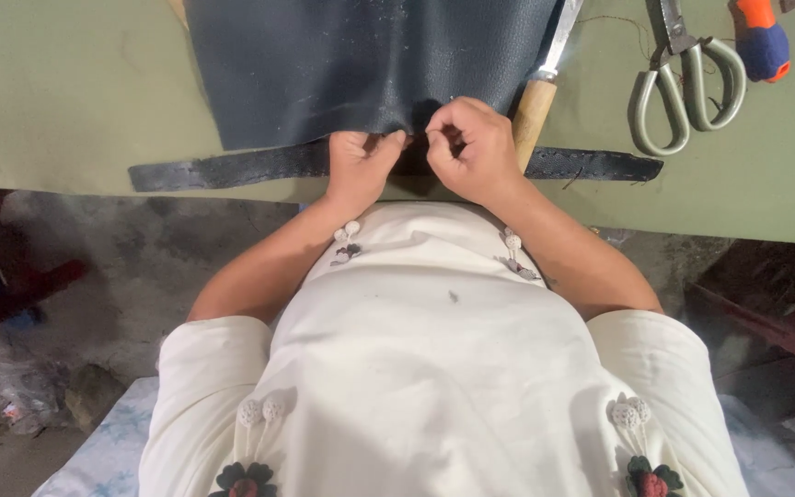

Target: Thinning the edges of a leather piece using a manual skiving knife on a workshop table.

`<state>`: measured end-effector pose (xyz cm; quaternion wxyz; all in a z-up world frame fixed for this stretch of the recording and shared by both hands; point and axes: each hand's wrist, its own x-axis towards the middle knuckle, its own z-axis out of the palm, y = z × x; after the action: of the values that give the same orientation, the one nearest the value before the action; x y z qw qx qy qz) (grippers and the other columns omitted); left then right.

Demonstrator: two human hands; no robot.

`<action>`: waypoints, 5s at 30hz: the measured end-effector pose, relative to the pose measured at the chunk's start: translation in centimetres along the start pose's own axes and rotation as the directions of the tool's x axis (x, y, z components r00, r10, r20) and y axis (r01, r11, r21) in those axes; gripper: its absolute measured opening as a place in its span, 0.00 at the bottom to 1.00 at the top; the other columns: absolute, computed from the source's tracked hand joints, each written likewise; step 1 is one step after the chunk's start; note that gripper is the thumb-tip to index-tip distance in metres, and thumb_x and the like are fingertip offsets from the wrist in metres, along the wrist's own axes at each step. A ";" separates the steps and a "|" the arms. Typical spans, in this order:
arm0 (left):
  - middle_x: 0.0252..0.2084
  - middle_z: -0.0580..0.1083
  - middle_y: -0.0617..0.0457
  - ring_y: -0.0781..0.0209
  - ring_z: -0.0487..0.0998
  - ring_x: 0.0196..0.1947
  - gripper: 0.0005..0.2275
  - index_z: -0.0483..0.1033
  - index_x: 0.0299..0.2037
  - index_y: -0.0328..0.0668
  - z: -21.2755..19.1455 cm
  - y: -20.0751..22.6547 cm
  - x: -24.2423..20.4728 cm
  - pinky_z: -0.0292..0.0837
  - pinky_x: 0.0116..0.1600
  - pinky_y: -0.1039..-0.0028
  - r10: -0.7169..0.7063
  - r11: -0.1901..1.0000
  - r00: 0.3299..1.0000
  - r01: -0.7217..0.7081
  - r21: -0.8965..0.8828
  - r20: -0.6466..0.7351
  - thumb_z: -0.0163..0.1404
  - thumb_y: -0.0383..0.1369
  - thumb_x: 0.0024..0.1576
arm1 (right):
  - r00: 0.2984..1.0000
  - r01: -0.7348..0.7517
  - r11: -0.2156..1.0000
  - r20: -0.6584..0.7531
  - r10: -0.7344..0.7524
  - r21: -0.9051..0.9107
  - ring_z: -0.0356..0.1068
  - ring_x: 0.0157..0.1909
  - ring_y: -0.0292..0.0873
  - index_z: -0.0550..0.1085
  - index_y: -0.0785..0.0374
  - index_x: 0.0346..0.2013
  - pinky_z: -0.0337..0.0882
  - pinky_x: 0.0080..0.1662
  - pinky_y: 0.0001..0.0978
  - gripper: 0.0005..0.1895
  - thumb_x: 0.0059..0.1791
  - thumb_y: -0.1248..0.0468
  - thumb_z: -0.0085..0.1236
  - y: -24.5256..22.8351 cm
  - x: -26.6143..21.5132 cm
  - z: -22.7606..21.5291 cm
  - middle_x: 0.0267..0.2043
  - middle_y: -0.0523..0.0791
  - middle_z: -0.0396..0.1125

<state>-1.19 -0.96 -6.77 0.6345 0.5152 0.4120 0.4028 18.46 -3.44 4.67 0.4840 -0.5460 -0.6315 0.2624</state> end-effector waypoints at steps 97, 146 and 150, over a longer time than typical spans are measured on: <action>0.57 0.76 0.41 0.46 0.75 0.59 0.21 0.74 0.58 0.30 -12.4 11.2 5.2 0.69 0.67 0.49 -0.249 0.674 0.781 -0.285 -0.681 -0.573 0.63 0.24 0.55 | 0.985 -0.016 0.971 0.166 0.057 -0.237 0.72 0.40 0.43 0.78 0.66 0.48 0.71 0.48 0.34 0.10 0.53 0.67 0.65 -1.3 1.0 -1.1 0.46 0.51 0.71; 0.52 0.79 0.52 0.60 0.75 0.58 0.21 0.80 0.53 0.40 1.1 12.5 1.1 0.64 0.68 0.63 -0.455 0.799 0.850 0.258 -0.544 -0.266 0.55 0.48 0.60 | 0.997 0.036 0.994 0.074 -0.029 -0.106 0.75 0.45 0.49 0.79 0.60 0.49 0.74 0.48 0.42 0.13 0.51 0.63 0.67 -0.1 0.8 -1.3 0.45 0.47 0.71; 0.59 0.77 0.51 0.57 0.68 0.67 0.26 0.80 0.56 0.40 2.6 14.1 1.4 0.53 0.74 0.58 -0.548 0.762 0.836 0.504 -0.407 0.007 0.55 0.55 0.59 | 0.985 0.139 0.954 0.141 -0.104 -0.267 0.54 0.70 0.71 0.64 0.66 0.70 0.56 0.68 0.60 0.34 0.54 0.58 0.69 -0.4 0.6 -1.2 0.72 0.64 0.50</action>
<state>0.47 1.56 7.29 0.7877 0.2174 0.4855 0.3107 19.38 -3.24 5.72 0.3780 -0.5506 -0.7234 0.1751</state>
